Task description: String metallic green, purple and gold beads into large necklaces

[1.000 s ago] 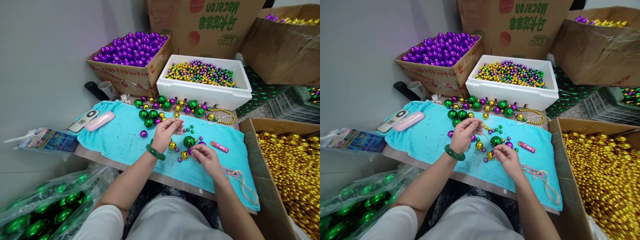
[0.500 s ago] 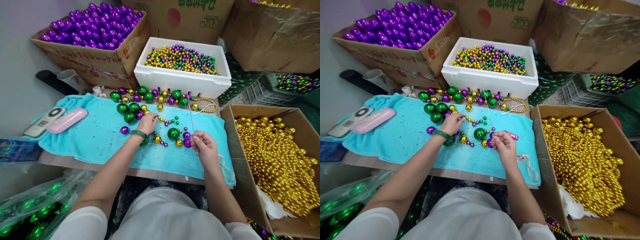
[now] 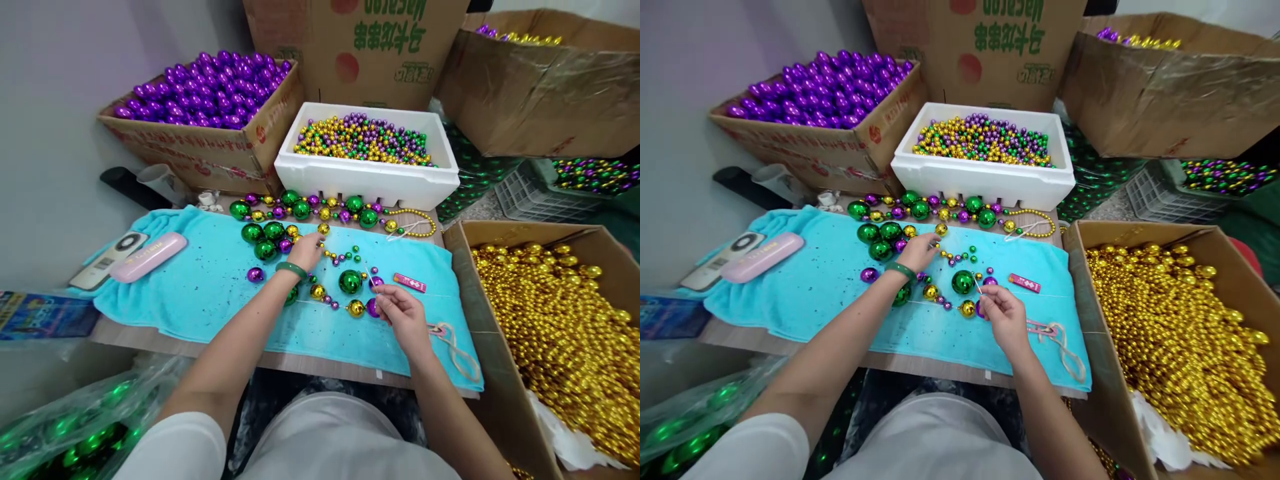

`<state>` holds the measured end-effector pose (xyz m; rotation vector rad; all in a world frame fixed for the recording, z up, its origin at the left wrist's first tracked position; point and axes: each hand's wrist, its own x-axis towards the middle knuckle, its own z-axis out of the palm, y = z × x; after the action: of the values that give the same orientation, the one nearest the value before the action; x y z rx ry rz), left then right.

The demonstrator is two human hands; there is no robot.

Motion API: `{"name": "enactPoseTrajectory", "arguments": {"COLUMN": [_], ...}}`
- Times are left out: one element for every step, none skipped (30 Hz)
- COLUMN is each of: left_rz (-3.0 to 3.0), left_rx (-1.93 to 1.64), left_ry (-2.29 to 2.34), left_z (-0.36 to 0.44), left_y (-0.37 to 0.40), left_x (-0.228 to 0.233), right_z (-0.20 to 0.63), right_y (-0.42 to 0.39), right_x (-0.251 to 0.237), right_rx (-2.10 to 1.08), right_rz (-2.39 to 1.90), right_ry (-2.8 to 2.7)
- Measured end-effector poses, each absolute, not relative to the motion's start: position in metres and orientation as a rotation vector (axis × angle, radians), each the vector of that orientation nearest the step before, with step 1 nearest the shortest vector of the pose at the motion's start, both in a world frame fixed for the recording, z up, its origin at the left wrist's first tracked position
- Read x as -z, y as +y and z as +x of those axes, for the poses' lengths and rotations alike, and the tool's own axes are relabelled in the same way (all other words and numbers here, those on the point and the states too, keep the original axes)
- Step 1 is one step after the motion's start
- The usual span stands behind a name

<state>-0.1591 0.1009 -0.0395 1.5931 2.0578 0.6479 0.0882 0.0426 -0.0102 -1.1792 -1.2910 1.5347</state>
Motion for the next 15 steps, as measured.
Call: {"name": "enactPoseTrajectory", "arguments": {"left_rz": [1.463,1.281,1.067,0.854,0.680,0.568,0.490,0.437,0.399,0.371,0.351,0.337,0.329,0.323,0.319], "left_rx": [-0.805,-0.985,-1.156,-1.288,-1.370,-1.409,-1.431,-1.446,-1.461,-1.475,-1.488,-1.497,-1.505,-1.509,-1.511], "left_ry": [1.978,1.838,1.649,1.444,1.261,1.132,1.051,1.001,0.970,0.950,0.939,0.934,0.931,0.929,0.925], "left_z": [-0.158,-0.158,-0.158,-0.157,-0.158,-0.158,-0.159,-0.160,-0.161,-0.162,-0.163,-0.164,-0.165,-0.165,-0.166], "left_y": [0.096,0.090,0.084,0.077,0.070,0.065,0.059,0.055,0.052,0.050,0.048,0.046,0.045,0.044,0.043], "left_x": [0.036,0.032,0.027,0.022,0.018,0.013,0.010,0.006,0.004,0.002,0.000,-0.001,-0.001,-0.002,-0.003], "right_z": [0.088,0.088,0.088,0.087,0.086,0.085,0.083,0.082,0.080,0.078,0.077,0.075,0.074,0.074,0.073], "right_y": [0.042,0.041,0.041,0.040,0.040,0.040,0.040,0.040,0.040,0.040,0.039,0.039,0.038,0.037,0.037], "right_x": [0.012,0.013,0.015,0.016,0.017,0.018,0.018,0.018,0.018,0.018,0.017,0.016,0.015,0.015,0.015], "right_rx": [-1.526,-1.517,-1.509,-1.504,-1.502,-1.503,-1.504,-1.504,-1.502,-1.499,-1.499,-1.500,-1.500,-1.500,-1.499], "right_rz": [-1.188,-1.192,-1.194,-1.193,-1.189,-1.184,-1.179,-1.175,-1.175,-1.176,-1.176,-1.176,-1.175,-1.174,-1.173], "right_ry": [-1.298,-1.301,-1.300,-1.299,-1.301,-1.305,-1.311,-1.319,-1.329,-1.338,-1.347,-1.358,-1.367,-1.374,-1.378]}}
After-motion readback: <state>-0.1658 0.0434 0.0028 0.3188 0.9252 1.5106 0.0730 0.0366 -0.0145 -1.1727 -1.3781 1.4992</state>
